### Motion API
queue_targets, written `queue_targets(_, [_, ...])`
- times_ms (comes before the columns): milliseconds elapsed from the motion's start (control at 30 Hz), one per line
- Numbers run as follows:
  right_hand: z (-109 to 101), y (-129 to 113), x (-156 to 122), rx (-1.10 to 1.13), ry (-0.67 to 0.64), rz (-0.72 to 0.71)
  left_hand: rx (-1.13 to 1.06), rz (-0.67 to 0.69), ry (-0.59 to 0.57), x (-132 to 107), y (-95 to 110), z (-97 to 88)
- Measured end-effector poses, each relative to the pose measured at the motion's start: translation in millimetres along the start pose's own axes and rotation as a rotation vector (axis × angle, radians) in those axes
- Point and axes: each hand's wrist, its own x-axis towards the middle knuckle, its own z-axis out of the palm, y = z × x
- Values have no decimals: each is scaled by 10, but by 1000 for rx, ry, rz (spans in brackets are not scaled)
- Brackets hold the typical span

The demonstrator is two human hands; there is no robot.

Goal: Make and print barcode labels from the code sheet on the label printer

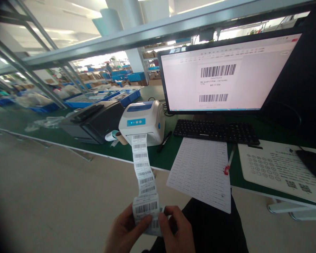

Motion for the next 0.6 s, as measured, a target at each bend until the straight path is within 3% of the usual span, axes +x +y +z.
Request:
queue_targets(100, [-21,45,2,3,-73,14,-12,9,63,-26,56,85])
queue_targets(233, [-7,59,-25,29,-32,4,-103,31,152,-52,111,160])
queue_targets(400, [53,62,-52,-27,-60,-19,-144,17,218,-43,99,165])
queue_targets(600, [117,28,-57,-49,-32,-3,-94,100,402,-46,91,154])
